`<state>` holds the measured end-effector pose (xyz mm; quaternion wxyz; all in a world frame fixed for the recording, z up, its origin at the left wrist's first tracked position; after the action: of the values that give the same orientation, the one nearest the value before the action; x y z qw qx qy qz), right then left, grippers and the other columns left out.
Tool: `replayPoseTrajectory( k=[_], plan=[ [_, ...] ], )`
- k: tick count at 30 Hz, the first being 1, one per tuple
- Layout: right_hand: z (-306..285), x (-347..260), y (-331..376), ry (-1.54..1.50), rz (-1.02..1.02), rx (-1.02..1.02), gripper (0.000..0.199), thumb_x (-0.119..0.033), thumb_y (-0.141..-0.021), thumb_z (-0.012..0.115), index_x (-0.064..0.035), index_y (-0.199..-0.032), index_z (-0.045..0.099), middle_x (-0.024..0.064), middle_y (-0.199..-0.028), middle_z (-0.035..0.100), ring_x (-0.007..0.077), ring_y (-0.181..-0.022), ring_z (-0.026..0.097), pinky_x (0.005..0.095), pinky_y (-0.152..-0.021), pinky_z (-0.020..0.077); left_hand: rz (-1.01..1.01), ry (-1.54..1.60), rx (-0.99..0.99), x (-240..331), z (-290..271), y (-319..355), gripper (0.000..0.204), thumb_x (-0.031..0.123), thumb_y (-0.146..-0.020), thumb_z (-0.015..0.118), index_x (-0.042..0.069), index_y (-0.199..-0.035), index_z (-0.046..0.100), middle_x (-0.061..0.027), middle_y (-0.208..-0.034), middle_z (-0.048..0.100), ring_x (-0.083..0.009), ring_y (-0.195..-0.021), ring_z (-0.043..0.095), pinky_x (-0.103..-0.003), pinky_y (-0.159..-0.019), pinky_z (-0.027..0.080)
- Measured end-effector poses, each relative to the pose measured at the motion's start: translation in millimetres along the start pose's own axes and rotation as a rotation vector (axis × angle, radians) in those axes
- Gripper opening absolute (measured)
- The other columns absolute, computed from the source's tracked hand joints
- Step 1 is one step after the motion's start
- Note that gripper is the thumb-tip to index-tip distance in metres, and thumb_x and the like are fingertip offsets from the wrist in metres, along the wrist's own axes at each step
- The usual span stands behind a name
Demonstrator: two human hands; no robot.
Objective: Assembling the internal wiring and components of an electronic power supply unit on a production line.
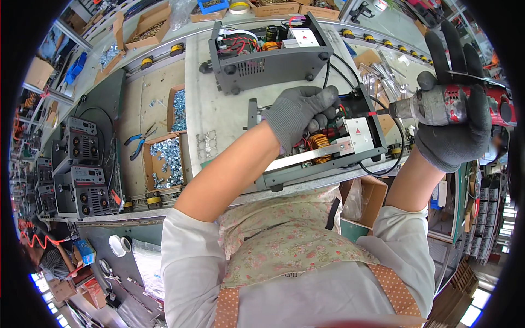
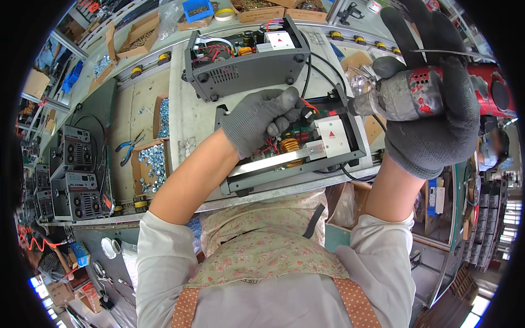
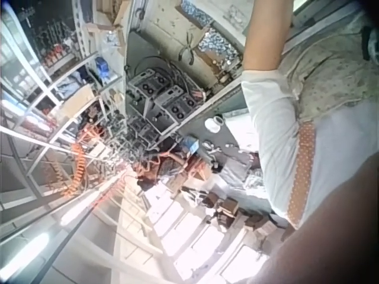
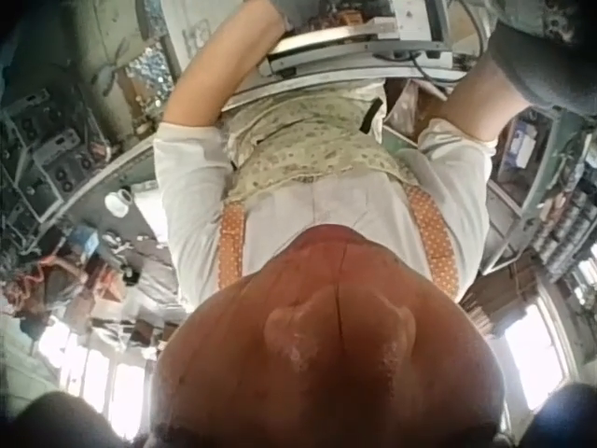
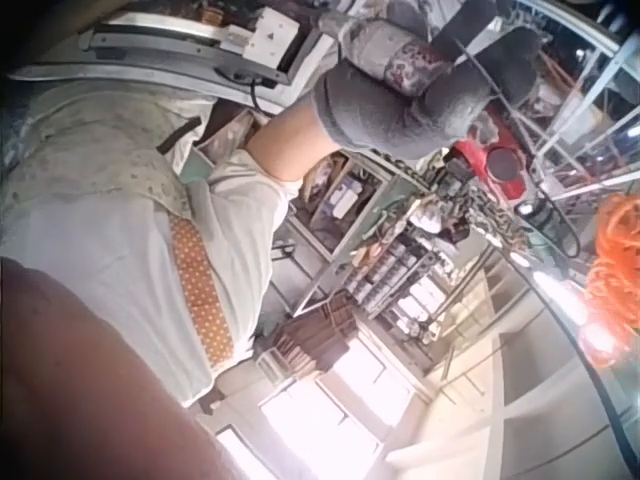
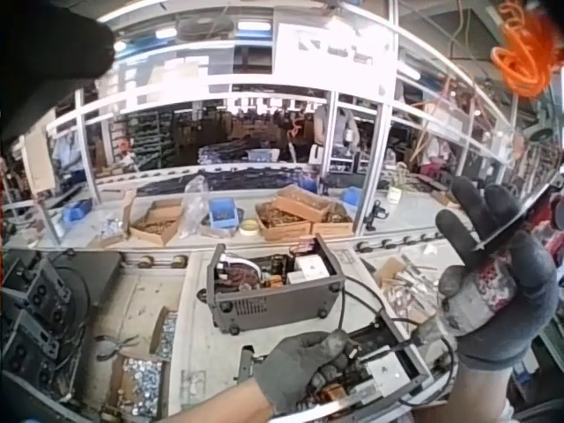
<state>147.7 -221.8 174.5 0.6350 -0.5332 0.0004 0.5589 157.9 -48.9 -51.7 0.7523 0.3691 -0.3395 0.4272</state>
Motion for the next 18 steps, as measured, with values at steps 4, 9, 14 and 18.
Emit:
replayPoseTrajectory(
  k=[4, 9, 14, 18],
  plan=[
    [-7.8, -13.9, 8.9, 0.047, -0.164, -0.075, 0.048, -0.020, -0.103, 0.041, 0.0118, -0.138, 0.048, 0.0345, -0.125, 0.060, 0.0515, -0.114, 0.062, 0.0525, -0.082, 0.0586, 0.039, 0.069, -0.155, 1.9, 15.4, -1.7, 0.038, 0.025, -0.102, 0.061, -0.006, -0.123, 0.059, -0.0055, -0.093, 0.061, -0.0054, -0.075, 0.054, -0.014, -0.057, 0.044],
    [-19.2, -17.0, 14.1, 0.028, -0.258, -0.054, 0.046, -0.017, -0.100, 0.049, 0.0132, -0.135, 0.050, 0.0331, -0.124, 0.061, 0.0495, -0.108, 0.065, 0.0550, -0.082, 0.0569, -0.044, 0.192, -0.106, -7.8, 10.4, -0.6, 0.032, 0.029, -0.102, 0.062, 0.000, -0.115, 0.063, -0.0009, -0.091, 0.060, -0.0051, -0.072, 0.051, -0.015, -0.056, 0.044],
    [-35.0, -16.1, 13.9, -0.034, -0.122, 0.084, 0.043, -0.030, -0.089, 0.059, 0.0008, -0.120, 0.059, 0.0183, -0.108, 0.062, 0.0332, -0.101, 0.054, 0.0467, -0.085, 0.0455, -0.026, 0.157, -0.129, -7.3, 8.4, 0.0, 0.044, 0.044, -0.095, 0.069, 0.002, -0.106, 0.062, -0.0020, -0.091, 0.062, -0.0056, -0.070, 0.052, -0.016, -0.051, 0.041],
    [-37.2, -13.9, 18.3, -0.013, -0.151, 0.129, 0.044, -0.029, -0.092, 0.055, 0.0031, -0.121, 0.059, 0.0194, -0.109, 0.061, 0.0343, -0.102, 0.054, 0.0478, -0.083, 0.0460, -0.006, 0.102, -0.102, -2.1, 13.2, 0.8, 0.042, 0.039, -0.097, 0.066, 0.000, -0.110, 0.062, -0.0035, -0.089, 0.063, -0.0061, -0.069, 0.051, -0.016, -0.050, 0.039]
  ],
)
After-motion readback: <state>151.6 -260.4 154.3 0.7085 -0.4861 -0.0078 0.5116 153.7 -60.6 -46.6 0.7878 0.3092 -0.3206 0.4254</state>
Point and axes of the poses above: each hand's wrist, its own y-axis away from the middle knuckle, its own z-axis out of the palm, x = y × z, the point moved 10 cm from there along -y, towards the middle knuckle
